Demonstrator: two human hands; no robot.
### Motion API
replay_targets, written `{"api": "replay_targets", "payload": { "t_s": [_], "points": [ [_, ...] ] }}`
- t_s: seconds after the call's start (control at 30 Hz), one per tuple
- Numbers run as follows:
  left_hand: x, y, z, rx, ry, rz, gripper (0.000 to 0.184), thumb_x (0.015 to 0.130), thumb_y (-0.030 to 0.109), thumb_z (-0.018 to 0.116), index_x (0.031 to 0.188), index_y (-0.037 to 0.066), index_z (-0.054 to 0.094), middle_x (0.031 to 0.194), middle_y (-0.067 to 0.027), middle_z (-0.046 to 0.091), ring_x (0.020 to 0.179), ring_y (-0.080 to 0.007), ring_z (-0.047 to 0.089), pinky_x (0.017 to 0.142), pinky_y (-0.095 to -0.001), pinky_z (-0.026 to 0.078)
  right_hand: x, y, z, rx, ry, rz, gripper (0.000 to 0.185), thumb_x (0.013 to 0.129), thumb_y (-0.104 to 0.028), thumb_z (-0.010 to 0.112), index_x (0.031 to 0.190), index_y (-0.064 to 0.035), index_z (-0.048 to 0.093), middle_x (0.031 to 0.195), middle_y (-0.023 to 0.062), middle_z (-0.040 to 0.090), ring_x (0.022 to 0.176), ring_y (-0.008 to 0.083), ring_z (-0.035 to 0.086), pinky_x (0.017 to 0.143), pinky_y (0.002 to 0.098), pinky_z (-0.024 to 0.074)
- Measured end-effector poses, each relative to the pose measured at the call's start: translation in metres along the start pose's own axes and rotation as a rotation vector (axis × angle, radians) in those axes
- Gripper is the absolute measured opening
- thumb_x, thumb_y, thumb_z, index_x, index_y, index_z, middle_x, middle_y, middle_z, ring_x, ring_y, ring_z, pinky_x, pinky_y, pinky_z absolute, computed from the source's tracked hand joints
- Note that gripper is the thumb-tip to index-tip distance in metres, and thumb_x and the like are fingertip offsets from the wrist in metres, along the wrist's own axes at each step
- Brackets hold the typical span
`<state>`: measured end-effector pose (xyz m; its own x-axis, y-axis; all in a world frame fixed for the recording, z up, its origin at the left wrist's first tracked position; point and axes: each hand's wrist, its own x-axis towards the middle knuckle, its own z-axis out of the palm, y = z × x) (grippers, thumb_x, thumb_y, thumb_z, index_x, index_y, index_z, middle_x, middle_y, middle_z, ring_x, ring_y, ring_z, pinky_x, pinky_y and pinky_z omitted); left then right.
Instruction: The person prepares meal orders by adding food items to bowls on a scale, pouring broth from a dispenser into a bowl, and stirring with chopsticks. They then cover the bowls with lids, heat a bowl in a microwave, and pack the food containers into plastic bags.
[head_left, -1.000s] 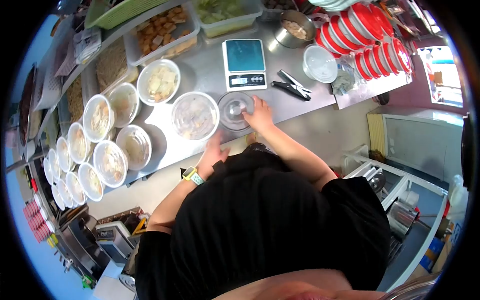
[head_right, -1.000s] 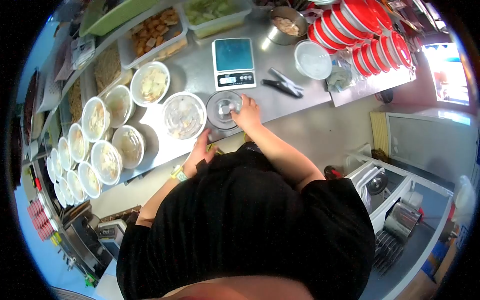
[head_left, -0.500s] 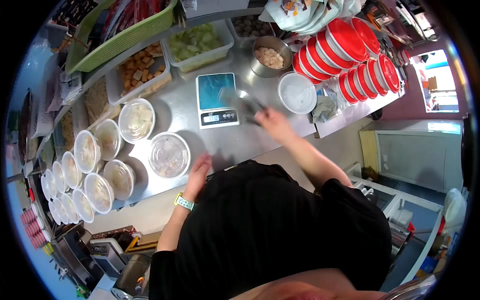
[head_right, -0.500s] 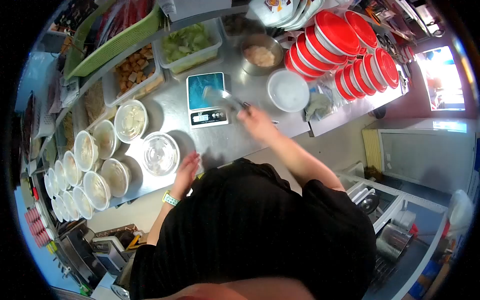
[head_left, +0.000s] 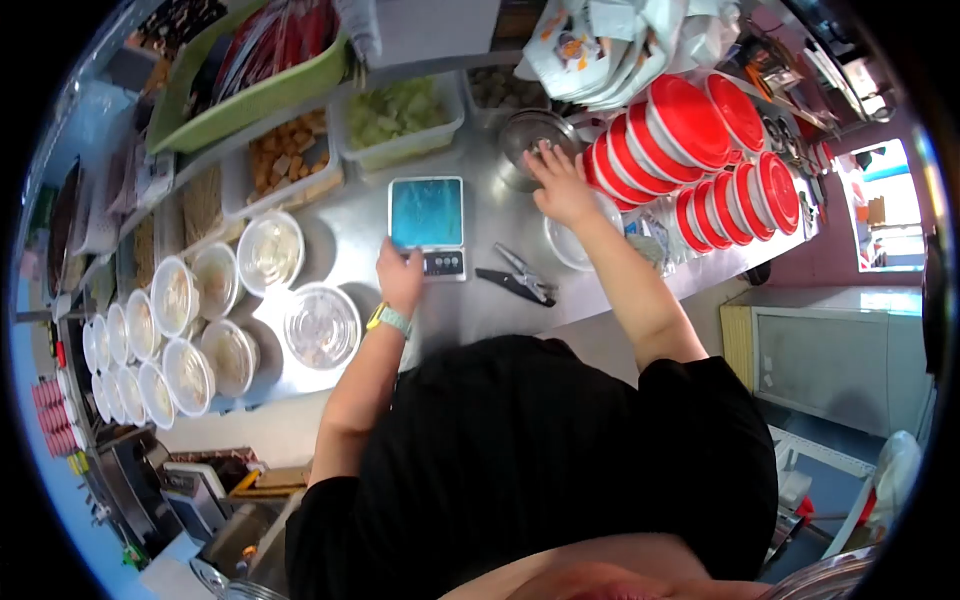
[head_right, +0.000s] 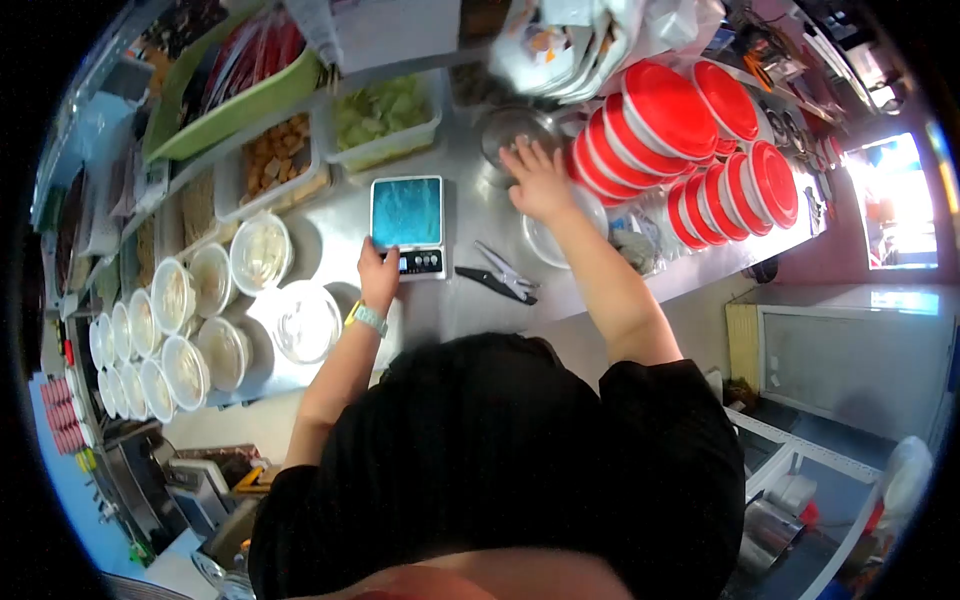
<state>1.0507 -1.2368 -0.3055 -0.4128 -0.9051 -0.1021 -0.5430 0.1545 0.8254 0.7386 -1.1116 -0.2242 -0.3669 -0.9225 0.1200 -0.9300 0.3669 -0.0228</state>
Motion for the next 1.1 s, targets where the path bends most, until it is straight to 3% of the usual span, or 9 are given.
{"api": "replay_targets", "payload": {
  "t_s": [0.2,0.3,0.4,0.47,0.57,0.73,0.9,1.07,1.1],
  "points": [
    [0.003,0.014,0.015,-0.343,-0.067,-0.1,0.048,0.086,0.018,0.054,0.124,-0.01,0.046,0.11,-0.0277,0.061,0.101,-0.0348,0.061,0.087,-0.0378,0.047,0.005,0.013,0.008,0.005,0.04,0.026,0.055,0.092,-0.038,0.045,0.145,-0.0234,0.035,0.154,0.0101,0.023,0.141,0.034,0.022,0.112,0.0583,0.0136],
    [0.004,0.006,0.012,-0.352,-0.151,-0.056,0.063,0.089,0.021,0.055,0.136,-0.014,0.032,0.137,-0.0314,0.041,0.131,-0.0353,0.039,0.108,-0.0352,0.029,0.001,0.018,-0.059,0.266,0.255,-0.032,0.049,0.092,-0.031,0.05,0.139,-0.0181,0.044,0.146,0.0132,0.038,0.134,0.0332,0.035,0.11,0.0506,0.0254],
    [-0.021,0.063,-0.023,-0.459,-0.216,-0.26,0.06,0.091,0.016,0.055,0.143,-0.001,0.028,0.135,-0.0241,0.044,0.126,-0.0299,0.042,0.106,-0.0352,0.031,0.006,0.058,-0.171,0.581,0.822,-0.022,0.026,0.088,-0.006,0.056,0.114,-0.0021,0.058,0.109,0.0131,0.06,0.106,0.0284,0.057,0.092,0.0354,0.0449],
    [-0.023,0.03,-0.021,-0.474,-0.16,-0.164,0.056,0.091,0.011,0.053,0.141,0.002,0.03,0.137,-0.0182,0.041,0.126,-0.0279,0.042,0.104,-0.0358,0.034,0.023,0.112,-0.218,0.568,1.017,0.194,0.034,0.094,-0.013,0.054,0.124,0.0014,0.051,0.11,0.0137,0.06,0.109,0.0208,0.056,0.094,0.0308,0.0441],
    [-0.031,0.031,-0.029,-0.509,-0.173,-0.121,0.05,0.092,0.007,0.05,0.139,0.003,0.033,0.14,-0.0146,0.038,0.127,-0.0286,0.04,0.105,-0.0371,0.034,0.064,0.196,-0.235,0.629,0.905,0.546,0.041,0.095,-0.022,0.051,0.127,0.0029,0.049,0.115,0.0157,0.06,0.112,0.0222,0.055,0.095,0.0306,0.0425],
    [-0.037,0.049,-0.039,-0.559,-0.213,-0.077,0.044,0.093,0.004,0.046,0.136,0.003,0.037,0.136,-0.0136,0.041,0.125,-0.0267,0.042,0.105,-0.0361,0.033,0.113,0.25,-0.263,0.585,0.887,0.459,0.05,0.095,-0.034,0.043,0.132,0.0001,0.049,0.124,0.0167,0.058,0.114,0.0265,0.055,0.099,0.0316,0.0386],
    [-0.044,0.046,-0.047,-0.609,-0.216,-0.13,0.033,0.093,0.004,0.045,0.126,0.004,0.047,0.124,-0.0086,0.05,0.119,-0.0202,0.044,0.103,-0.0321,0.032,0.132,0.301,-0.299,1.308,0.414,0.521,0.033,0.093,-0.02,0.052,0.122,-0.0074,0.059,0.114,0.0063,0.062,0.101,0.0141,0.06,0.086,0.0273,0.0493],
    [-0.052,0.049,-0.05,-0.676,-0.18,-0.19,0.028,0.091,0.004,0.046,0.118,0.005,0.051,0.113,-0.0053,0.051,0.11,-0.0155,0.046,0.096,-0.0281,0.035,0.157,0.348,-0.28,1.244,0.155,0.5,0.037,0.089,-0.013,0.06,0.126,-0.0076,0.057,0.114,0.0035,0.063,0.099,0.0132,0.061,0.085,0.0258,0.0509],
    [-0.05,0.038,-0.051,-0.631,-0.239,-0.195,0.03,0.09,0.011,0.046,0.12,0.008,0.049,0.125,-0.0064,0.048,0.117,-0.0224,0.043,0.101,-0.0372,0.034,0.16,0.352,-0.276,1.262,0.115,0.445,0.038,0.089,-0.014,0.061,0.126,-0.0072,0.056,0.114,0.0036,0.063,0.1,0.0134,0.061,0.085,0.0261,0.051]
  ]
}}
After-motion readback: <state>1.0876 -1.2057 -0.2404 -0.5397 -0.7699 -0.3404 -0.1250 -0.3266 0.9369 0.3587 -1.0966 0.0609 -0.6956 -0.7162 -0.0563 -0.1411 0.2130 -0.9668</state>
